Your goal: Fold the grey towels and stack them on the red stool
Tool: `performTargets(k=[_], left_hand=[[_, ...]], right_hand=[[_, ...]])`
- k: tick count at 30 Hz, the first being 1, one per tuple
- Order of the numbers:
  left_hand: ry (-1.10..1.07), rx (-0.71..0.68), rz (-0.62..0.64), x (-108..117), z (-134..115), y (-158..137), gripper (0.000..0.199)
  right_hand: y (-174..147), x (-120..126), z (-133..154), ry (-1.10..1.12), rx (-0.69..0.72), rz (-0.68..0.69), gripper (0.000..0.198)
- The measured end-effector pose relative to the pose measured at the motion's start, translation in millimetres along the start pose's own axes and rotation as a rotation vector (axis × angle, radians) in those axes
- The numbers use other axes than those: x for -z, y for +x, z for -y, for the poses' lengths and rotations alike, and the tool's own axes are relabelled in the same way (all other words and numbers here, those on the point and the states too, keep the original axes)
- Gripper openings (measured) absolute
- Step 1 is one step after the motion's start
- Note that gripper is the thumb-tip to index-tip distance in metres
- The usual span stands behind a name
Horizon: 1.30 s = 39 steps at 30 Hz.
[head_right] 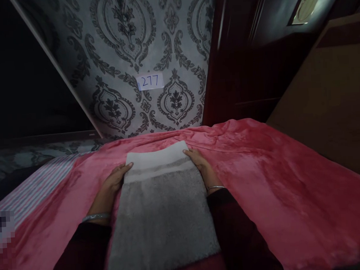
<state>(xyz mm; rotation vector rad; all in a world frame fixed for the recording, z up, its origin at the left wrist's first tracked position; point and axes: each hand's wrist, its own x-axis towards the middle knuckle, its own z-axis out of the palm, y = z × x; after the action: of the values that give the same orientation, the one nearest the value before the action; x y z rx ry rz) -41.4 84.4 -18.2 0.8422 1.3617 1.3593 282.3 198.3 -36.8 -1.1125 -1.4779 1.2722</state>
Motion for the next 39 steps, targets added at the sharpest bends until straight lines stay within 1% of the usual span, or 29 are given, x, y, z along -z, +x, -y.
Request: performTargets(k=[2, 5, 8, 10, 13, 18, 19, 22, 24, 28, 32, 39], left_hand=[[-0.003, 0.002, -0.027, -2, 0, 0, 0.051], [0.014, -0.019, -0.088, -3, 0, 1, 0.050], [0.099, -0.060, -0.145, -3, 3, 4, 0.053], [0.181, -0.091, -0.181, -2, 6, 6, 0.053], [0.305, -0.124, -0.240, 2, 11, 10, 0.049], [0.437, -0.150, -0.286, 3, 13, 14, 0.041], [0.487, -0.163, -0.296, 2, 13, 14, 0.039], [0.671, -0.210, -0.366, -4, 13, 17, 0.028], [0.726, -0.220, -0.409, -7, 13, 20, 0.021], [0.730, -0.216, -0.437, -9, 15, 22, 0.020], [0.689, -0.207, -0.437, -7, 15, 21, 0.018], [0.554, -0.183, -0.383, -6, 14, 22, 0.038]], right_hand=[[9, 0, -2, -0.051, -0.009, -0.023, 0.031], [21, 3, -7, -0.156, -0.018, -0.092, 0.026], [27, 6, -11, -0.253, -0.010, -0.161, 0.020], [28, 8, -14, -0.310, -0.008, -0.184, 0.018], [29, 11, -15, -0.365, -0.019, -0.181, 0.018], [30, 12, -15, -0.403, -0.027, -0.158, 0.033], [31, 11, -15, -0.414, -0.024, -0.152, 0.033], [32, 7, -17, -0.471, -0.007, -0.143, 0.025], [33, 6, -19, -0.528, 0.001, -0.156, 0.023], [33, 5, -20, -0.639, -0.004, -0.190, 0.024], [33, 5, -20, -0.695, -0.002, -0.197, 0.023], [34, 5, -20, -0.672, 0.054, -0.212, 0.032]])
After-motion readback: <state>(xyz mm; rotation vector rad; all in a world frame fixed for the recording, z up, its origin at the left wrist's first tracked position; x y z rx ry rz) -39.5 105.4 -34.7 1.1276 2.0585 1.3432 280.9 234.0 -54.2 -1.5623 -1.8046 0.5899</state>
